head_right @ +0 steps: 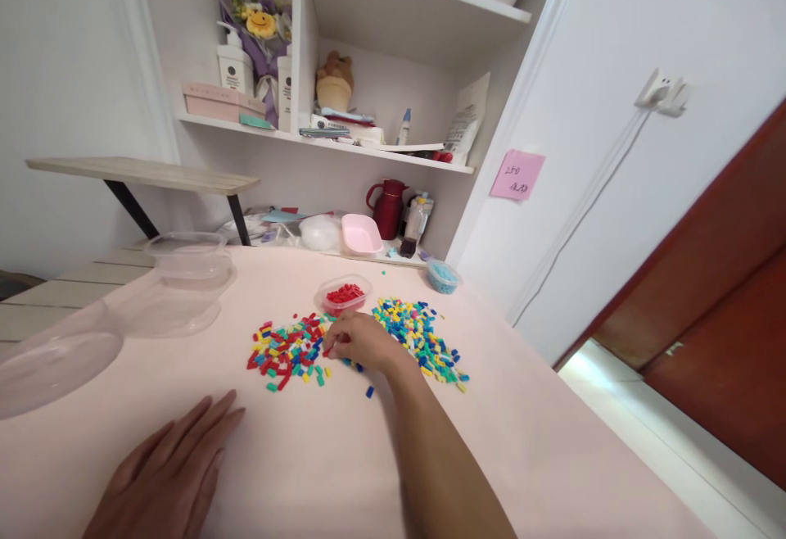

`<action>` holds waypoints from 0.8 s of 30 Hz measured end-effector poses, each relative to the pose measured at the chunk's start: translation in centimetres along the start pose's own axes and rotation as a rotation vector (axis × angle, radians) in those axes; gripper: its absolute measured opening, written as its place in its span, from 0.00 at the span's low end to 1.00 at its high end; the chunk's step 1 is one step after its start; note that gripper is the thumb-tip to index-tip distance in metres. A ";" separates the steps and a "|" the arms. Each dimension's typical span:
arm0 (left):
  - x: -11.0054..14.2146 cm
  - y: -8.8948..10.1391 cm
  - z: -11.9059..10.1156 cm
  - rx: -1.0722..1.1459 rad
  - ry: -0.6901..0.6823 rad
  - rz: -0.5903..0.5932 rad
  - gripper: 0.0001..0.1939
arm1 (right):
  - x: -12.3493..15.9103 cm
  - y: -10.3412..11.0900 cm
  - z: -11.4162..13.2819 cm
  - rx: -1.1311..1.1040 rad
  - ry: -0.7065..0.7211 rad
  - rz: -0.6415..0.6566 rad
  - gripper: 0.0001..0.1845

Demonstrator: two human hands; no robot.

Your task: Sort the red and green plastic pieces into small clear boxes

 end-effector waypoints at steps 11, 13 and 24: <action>0.4 -0.7 0.3 0.020 0.017 -0.064 0.20 | -1.3 3.5 -2.8 -0.123 -0.116 -0.720 0.13; 0.5 -0.9 0.4 0.029 0.021 -0.065 0.20 | -1.4 3.6 -3.6 -0.112 -0.165 -0.754 0.20; 1.1 -2.0 0.9 0.067 0.071 -0.030 0.21 | 0.1 4.4 0.4 -0.290 -0.109 -0.609 0.18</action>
Point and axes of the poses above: each hand's wrist, its own x-axis away from the middle knuckle, its own y-axis out of the back of the hand, z = x × y, the point moved 5 cm from there along -x, towards the middle knuckle, and after that the axes turned 3 degrees about z, right-handed, at the moved point
